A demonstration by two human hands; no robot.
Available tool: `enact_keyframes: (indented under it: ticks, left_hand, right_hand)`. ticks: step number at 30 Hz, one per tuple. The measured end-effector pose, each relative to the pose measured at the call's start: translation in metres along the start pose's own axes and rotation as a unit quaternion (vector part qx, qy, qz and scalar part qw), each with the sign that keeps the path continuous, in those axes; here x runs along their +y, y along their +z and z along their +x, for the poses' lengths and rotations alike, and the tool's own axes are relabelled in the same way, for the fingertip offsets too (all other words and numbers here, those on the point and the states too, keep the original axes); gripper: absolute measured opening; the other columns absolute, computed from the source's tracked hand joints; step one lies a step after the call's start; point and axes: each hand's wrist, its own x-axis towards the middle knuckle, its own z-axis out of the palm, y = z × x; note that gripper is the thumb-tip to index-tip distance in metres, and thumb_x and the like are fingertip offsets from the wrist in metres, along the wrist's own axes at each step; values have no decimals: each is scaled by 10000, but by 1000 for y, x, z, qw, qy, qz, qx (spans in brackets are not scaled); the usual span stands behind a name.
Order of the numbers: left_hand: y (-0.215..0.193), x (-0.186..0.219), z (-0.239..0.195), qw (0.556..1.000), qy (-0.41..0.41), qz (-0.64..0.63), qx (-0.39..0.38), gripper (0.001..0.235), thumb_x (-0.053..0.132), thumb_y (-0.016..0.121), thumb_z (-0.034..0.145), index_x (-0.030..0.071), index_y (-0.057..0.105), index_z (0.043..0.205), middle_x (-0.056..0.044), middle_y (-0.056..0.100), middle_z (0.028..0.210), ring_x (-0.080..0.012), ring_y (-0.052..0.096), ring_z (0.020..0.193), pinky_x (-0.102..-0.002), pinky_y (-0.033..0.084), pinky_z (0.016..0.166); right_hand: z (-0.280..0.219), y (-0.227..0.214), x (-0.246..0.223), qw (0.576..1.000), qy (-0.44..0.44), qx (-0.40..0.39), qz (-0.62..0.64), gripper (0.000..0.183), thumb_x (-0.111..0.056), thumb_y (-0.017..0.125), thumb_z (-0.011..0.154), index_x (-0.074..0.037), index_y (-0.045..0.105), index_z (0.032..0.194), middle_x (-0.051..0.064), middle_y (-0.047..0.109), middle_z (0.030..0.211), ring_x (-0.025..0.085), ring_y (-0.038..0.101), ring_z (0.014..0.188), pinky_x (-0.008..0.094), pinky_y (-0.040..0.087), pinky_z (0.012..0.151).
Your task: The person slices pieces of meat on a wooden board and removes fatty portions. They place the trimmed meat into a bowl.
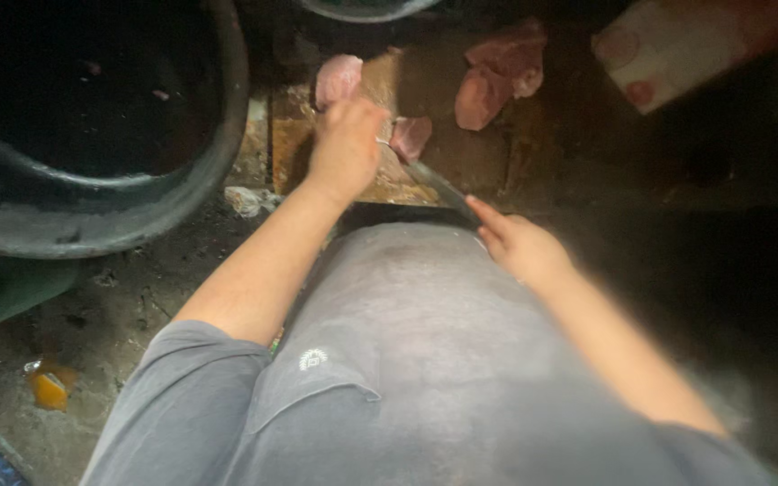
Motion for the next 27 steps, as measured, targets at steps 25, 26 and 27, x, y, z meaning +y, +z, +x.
enact_keyframes:
  ticks: [25, 26, 27]
  left_hand:
    - [17, 24, -7, 992, -36, -109, 47, 139, 171, 681, 907, 72, 730, 991, -158, 686, 1009, -385, 630, 1002, -469, 521, 872]
    - [19, 23, -6, 993, -27, -105, 53, 137, 173, 679, 919, 75, 732, 998, -151, 685, 1017, -384, 629, 1006, -470, 523, 879]
    - [20, 22, -5, 993, -18, -101, 59, 135, 175, 676, 932, 78, 734, 1005, -144, 684, 1026, -384, 627, 1010, -470, 525, 886]
  right_hand:
    - [13, 4, -14, 991, -38, 97, 82, 571, -295, 584, 1005, -402, 441, 1547, 201, 695, 982, 367, 706, 884, 460, 563, 795]
    - [16, 4, -15, 991, -33, 91, 90, 572, -295, 579, 1009, -399, 437, 1553, 210, 701, 1041, 376, 704, 938, 460, 560, 826]
    - [20, 3, -16, 991, -29, 84, 98, 572, -294, 575, 1013, -395, 432, 1558, 219, 707, 1101, 386, 703, 992, 461, 557, 858]
